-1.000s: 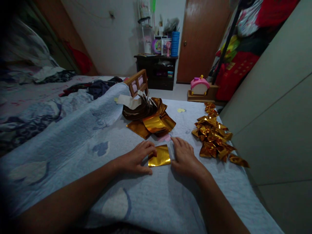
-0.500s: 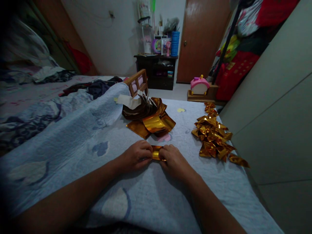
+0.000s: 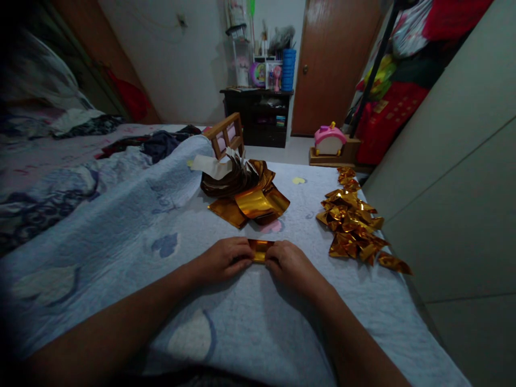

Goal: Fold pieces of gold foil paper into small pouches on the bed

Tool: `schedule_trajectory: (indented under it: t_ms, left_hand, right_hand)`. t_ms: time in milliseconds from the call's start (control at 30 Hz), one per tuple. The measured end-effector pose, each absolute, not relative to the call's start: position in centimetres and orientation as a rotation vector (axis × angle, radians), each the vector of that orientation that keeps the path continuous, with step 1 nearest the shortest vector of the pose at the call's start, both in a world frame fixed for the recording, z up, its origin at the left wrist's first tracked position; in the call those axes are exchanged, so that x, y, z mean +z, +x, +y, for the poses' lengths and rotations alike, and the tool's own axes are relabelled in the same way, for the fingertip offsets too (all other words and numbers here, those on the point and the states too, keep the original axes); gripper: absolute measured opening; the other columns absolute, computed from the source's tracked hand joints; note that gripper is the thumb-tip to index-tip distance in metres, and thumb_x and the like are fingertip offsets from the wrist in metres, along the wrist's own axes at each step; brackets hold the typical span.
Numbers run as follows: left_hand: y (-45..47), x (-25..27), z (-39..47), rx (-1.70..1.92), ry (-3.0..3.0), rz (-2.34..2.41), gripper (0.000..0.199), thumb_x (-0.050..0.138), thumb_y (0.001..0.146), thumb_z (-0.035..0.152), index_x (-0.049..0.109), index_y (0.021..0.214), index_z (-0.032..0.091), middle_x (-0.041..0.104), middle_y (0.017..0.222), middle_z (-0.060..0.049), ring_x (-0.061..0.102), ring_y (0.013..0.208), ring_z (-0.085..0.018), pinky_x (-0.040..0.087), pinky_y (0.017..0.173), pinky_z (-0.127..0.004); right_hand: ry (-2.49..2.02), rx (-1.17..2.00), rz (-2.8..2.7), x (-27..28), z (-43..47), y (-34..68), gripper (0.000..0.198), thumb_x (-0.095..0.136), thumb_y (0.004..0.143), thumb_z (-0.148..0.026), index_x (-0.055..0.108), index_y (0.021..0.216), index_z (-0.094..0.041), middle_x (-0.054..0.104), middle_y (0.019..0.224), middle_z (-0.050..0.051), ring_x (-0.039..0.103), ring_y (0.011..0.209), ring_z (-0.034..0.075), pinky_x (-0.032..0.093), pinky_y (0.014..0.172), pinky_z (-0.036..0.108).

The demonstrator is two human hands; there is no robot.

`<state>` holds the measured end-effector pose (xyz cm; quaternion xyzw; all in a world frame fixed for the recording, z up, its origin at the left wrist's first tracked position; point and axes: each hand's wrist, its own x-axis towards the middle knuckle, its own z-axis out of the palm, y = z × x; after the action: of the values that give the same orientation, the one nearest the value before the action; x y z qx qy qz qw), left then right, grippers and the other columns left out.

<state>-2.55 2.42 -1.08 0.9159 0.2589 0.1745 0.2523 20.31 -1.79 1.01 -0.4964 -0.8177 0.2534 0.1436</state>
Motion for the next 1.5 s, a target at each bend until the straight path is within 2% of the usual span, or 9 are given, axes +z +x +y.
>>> schedule_trajectory:
  t_ms: [300,600,800,1100,1500]
  left_hand:
    - [-2.3,-1.4,2.7,0.452,2.409,0.825,0.015,0.055,0.097,0.021,0.069,0.098,0.018,0.071,0.098,-0.005,0.066,0.090,-0.019,0.049,0.083,-0.028]
    - [-2.0,-0.7,2.2,0.456,2.310,0.924,0.005,0.063,0.089,0.014,0.066,0.088,0.016,0.068,0.083,-0.001,0.062,0.075,-0.015,0.042,0.068,-0.023]
    - [-1.8,-0.4,2.1,0.443,2.348,0.967,0.006,0.062,0.092,0.014,0.067,0.089,0.015,0.069,0.088,-0.003,0.063,0.080,-0.016,0.043,0.072,-0.025]
    - [-1.5,0.3,1.7,0.305,2.386,1.152,0.007,0.065,0.091,0.021,0.068,0.086,0.016,0.070,0.085,-0.003,0.064,0.077,-0.018,0.041,0.068,-0.027]
    - [-1.4,0.5,1.7,0.239,2.433,1.181,0.010,0.058,0.091,0.021,0.067,0.087,0.017,0.071,0.085,-0.004,0.064,0.079,-0.020,0.044,0.070,-0.028]
  right_hand:
    - [-1.450,0.736,-2.298,0.8,-1.7,20.3,0.020,0.055,0.093,-0.016,0.072,0.081,-0.017,0.072,0.085,0.007,0.064,0.080,0.019,0.043,0.074,0.027]
    - [-1.581,0.746,-2.229,0.7,-1.6,20.0,0.018,0.055,0.089,-0.015,0.072,0.083,-0.016,0.073,0.086,0.007,0.063,0.080,0.019,0.041,0.073,0.027]
    - [-1.609,0.710,-2.254,0.6,-1.6,19.9,0.019,0.055,0.091,-0.017,0.072,0.083,-0.016,0.072,0.084,0.007,0.062,0.076,0.018,0.039,0.070,0.027]
    - [-1.671,0.703,-2.221,0.7,-1.6,19.5,0.017,0.057,0.090,-0.015,0.072,0.082,-0.016,0.074,0.083,0.007,0.062,0.073,0.018,0.036,0.066,0.027]
    - [-1.795,0.590,-2.256,0.9,-1.7,19.3,0.019,0.056,0.091,-0.019,0.072,0.082,-0.016,0.073,0.081,0.008,0.062,0.072,0.018,0.035,0.064,0.029]
